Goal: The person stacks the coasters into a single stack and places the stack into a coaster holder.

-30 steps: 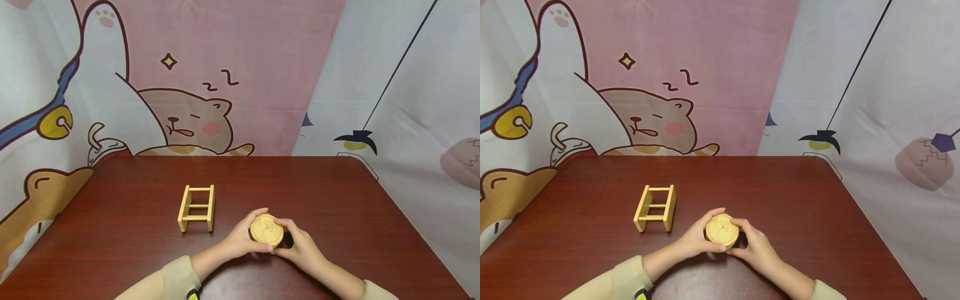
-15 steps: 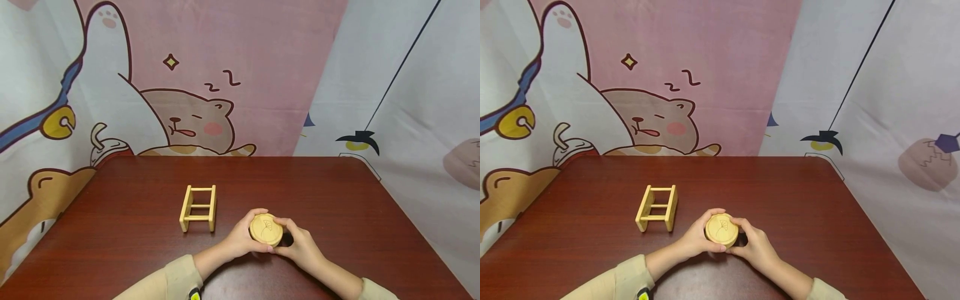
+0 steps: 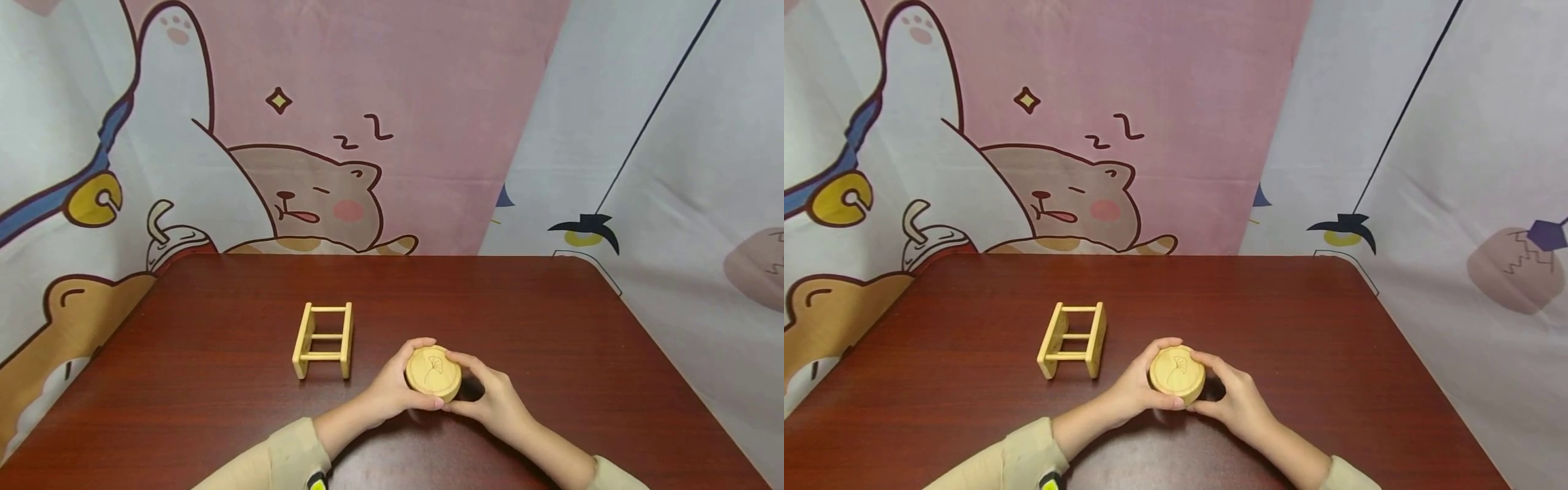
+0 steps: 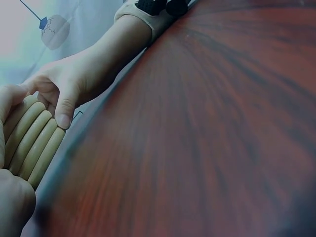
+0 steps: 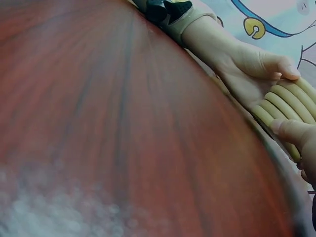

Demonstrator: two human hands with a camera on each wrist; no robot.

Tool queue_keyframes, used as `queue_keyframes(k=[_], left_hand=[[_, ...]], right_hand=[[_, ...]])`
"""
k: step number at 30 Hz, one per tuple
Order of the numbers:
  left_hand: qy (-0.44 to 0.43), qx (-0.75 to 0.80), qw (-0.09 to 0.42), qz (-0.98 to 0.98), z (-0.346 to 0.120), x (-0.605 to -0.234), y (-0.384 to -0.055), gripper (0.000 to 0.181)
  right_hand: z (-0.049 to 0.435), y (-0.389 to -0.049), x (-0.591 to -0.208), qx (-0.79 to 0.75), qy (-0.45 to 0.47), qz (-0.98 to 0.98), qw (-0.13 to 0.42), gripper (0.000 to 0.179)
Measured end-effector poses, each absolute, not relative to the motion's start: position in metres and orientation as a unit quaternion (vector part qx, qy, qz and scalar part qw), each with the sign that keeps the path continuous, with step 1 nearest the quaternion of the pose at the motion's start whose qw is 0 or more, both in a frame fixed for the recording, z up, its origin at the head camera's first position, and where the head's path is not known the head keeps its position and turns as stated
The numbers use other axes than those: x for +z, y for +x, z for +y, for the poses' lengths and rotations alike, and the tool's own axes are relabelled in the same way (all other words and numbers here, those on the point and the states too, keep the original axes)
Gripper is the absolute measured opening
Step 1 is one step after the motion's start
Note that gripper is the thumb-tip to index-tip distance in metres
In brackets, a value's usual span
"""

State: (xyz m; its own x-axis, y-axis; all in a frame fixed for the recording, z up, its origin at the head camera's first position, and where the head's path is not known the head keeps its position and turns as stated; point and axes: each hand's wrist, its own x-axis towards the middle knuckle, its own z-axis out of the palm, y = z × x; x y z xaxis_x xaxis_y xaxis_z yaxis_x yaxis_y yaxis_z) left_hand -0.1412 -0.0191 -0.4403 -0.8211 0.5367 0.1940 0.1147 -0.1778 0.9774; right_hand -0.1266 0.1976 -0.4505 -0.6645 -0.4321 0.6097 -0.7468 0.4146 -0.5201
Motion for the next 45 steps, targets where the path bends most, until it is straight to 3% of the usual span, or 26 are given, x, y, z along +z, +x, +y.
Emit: queue_keyframes(k=[18,27,40,45], left_hand=[[0.227,0.787,0.172,0.547,-0.021,-0.430,-0.138,0.086],[0.204,0.833,0.163,0.488,-0.020,-0.426,-0.136,0.079],[0.177,0.886,0.170,0.394,-0.013,-0.415,-0.132,0.075],[0.164,0.900,0.165,0.368,-0.009,-0.412,-0.129,0.070]], right_hand=[[0.195,-0.121,-0.436,0.485,0.359,-0.779,0.171,0.083],[0.182,-0.119,-0.429,0.533,0.387,-0.720,0.217,0.074],[0.153,-0.099,-0.405,0.566,0.311,-0.713,0.273,0.064],[0.145,-0.096,-0.403,0.563,0.278,-0.724,0.286,0.070]])
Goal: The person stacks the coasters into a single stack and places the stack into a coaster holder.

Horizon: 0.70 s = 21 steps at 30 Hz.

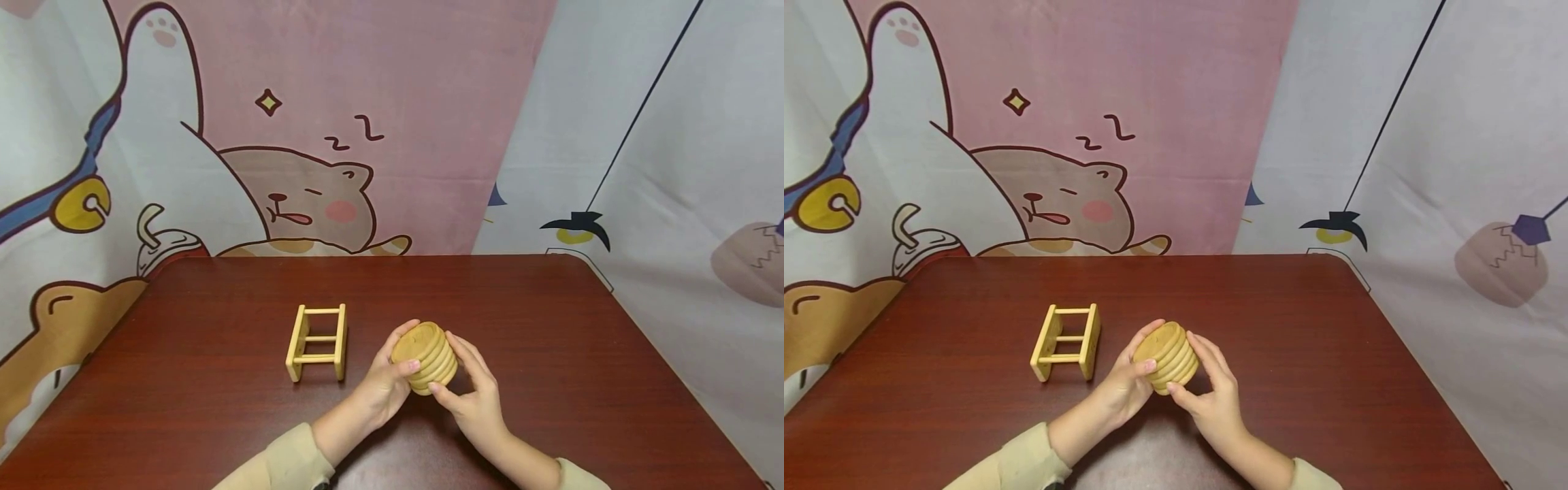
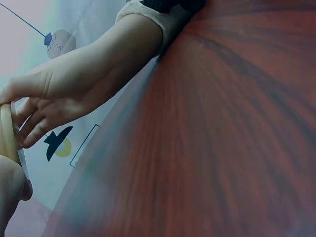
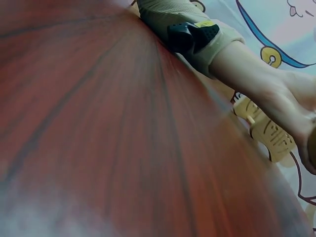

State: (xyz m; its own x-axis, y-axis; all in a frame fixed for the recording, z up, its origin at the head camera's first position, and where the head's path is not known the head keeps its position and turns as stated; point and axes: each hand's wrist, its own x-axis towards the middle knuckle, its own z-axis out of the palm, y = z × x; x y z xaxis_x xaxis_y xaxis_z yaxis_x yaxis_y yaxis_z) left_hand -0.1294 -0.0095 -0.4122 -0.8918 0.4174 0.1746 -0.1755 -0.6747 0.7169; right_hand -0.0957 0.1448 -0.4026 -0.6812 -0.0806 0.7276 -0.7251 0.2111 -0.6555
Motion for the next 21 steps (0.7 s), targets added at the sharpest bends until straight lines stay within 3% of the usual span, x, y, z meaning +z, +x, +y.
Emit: queue_keyframes(k=[8,21], left_hand=[[0.146,0.916,0.156,0.339,-0.002,-0.406,-0.125,0.066],[0.202,0.884,0.137,0.398,-0.008,-0.411,-0.128,0.067]], right_hand=[[0.131,-0.093,-0.399,0.553,0.250,-0.734,0.304,0.089],[0.133,-0.096,-0.390,0.507,0.295,-0.713,0.382,0.074]])
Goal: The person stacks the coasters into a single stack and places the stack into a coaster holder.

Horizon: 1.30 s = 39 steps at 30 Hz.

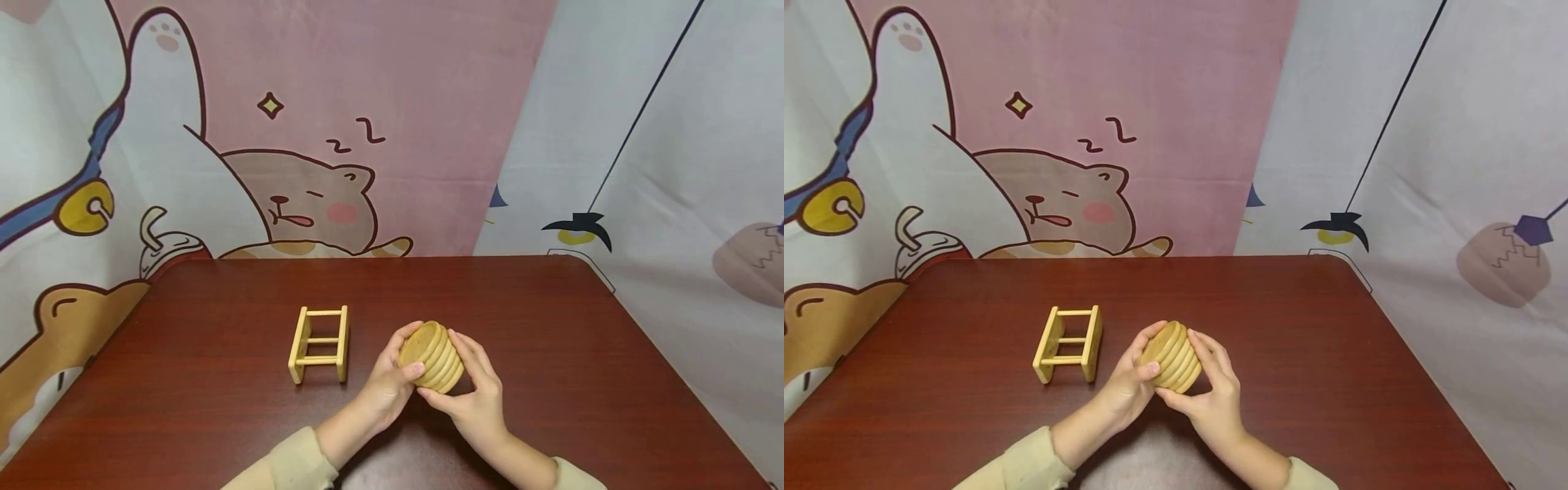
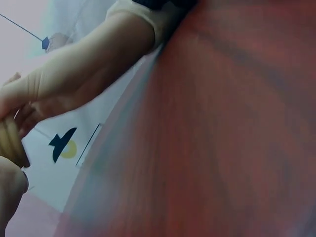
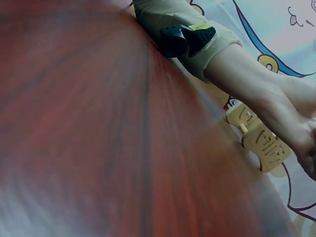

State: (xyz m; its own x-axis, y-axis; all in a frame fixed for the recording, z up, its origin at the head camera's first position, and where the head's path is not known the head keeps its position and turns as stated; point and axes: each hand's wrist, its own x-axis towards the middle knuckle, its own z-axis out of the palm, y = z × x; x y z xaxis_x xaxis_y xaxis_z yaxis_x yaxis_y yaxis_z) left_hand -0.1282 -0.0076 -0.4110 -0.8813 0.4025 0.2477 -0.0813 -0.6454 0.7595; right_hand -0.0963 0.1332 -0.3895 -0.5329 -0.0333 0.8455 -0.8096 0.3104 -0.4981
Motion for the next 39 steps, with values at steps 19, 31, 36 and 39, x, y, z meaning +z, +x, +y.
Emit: queue_keyframes(k=[19,31,36,39], left_hand=[[0.320,0.693,0.099,0.638,-0.043,-0.391,-0.153,0.070],[0.352,0.617,0.067,0.701,-0.049,-0.379,-0.150,0.081],[0.366,0.589,0.059,0.718,-0.052,-0.375,-0.148,0.083],[0.378,0.576,0.053,0.723,-0.053,-0.374,-0.147,0.081]], right_hand=[[0.152,-0.104,-0.371,0.438,0.357,-0.741,0.363,0.067],[0.167,-0.120,-0.387,0.401,0.392,-0.757,0.335,0.068],[0.168,-0.121,-0.386,0.396,0.412,-0.756,0.320,0.064],[0.168,-0.121,-0.385,0.396,0.421,-0.755,0.310,0.063]])
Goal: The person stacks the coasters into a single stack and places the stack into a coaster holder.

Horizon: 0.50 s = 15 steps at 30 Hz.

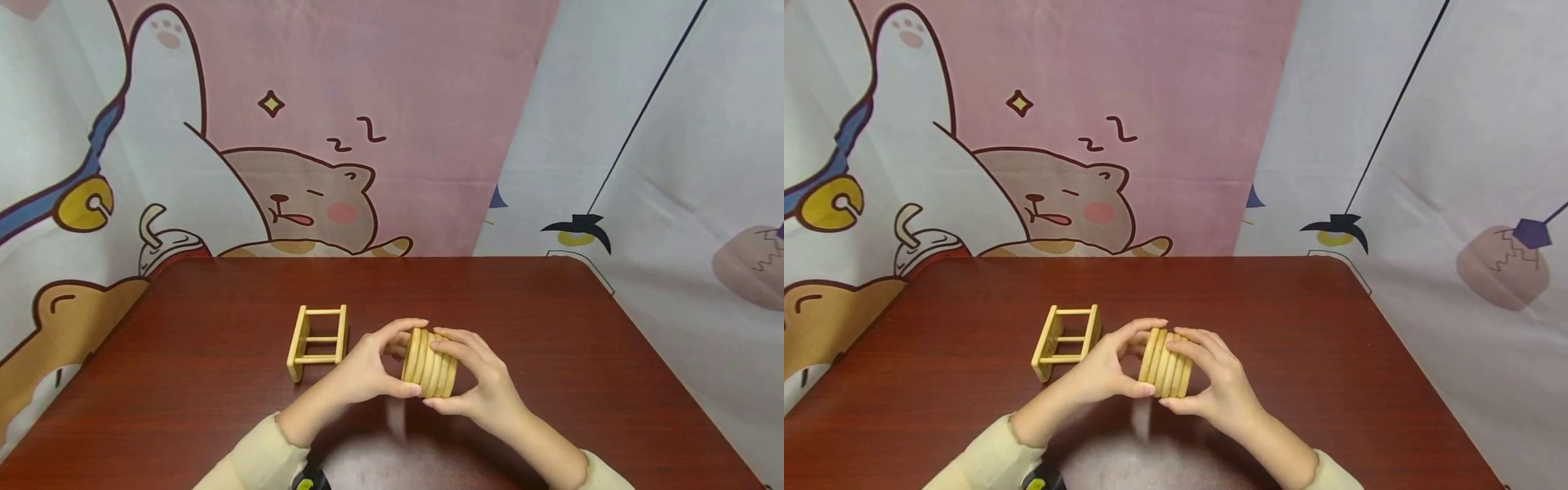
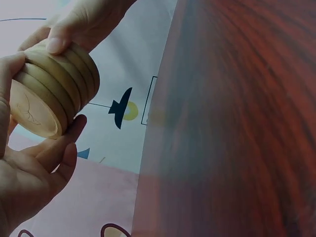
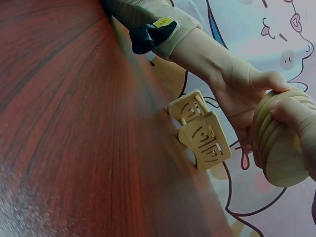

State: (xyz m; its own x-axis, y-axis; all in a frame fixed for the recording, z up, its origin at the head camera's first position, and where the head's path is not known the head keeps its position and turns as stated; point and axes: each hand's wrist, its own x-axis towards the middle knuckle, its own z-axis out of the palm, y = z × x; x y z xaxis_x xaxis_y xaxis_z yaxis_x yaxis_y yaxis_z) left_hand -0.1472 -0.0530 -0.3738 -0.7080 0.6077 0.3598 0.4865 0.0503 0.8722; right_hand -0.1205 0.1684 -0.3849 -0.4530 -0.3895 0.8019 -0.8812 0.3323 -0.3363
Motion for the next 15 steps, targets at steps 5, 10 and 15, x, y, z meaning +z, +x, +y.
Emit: queue_keyframes(k=[5,10,15], left_hand=[[0.388,0.580,0.050,0.715,-0.0543,-0.3740,-0.1450,0.075],[0.385,0.591,0.048,0.708,-0.0574,-0.3743,-0.1420,0.075],[0.373,0.602,0.050,0.704,-0.0619,-0.3750,-0.1389,0.075]], right_hand=[[0.1676,-0.1208,-0.3840,0.391,0.431,-0.754,0.304,0.065],[0.1651,-0.1214,-0.3823,0.386,0.441,-0.755,0.295,0.065],[0.1604,-0.1210,-0.3803,0.385,0.450,-0.753,0.286,0.062]])
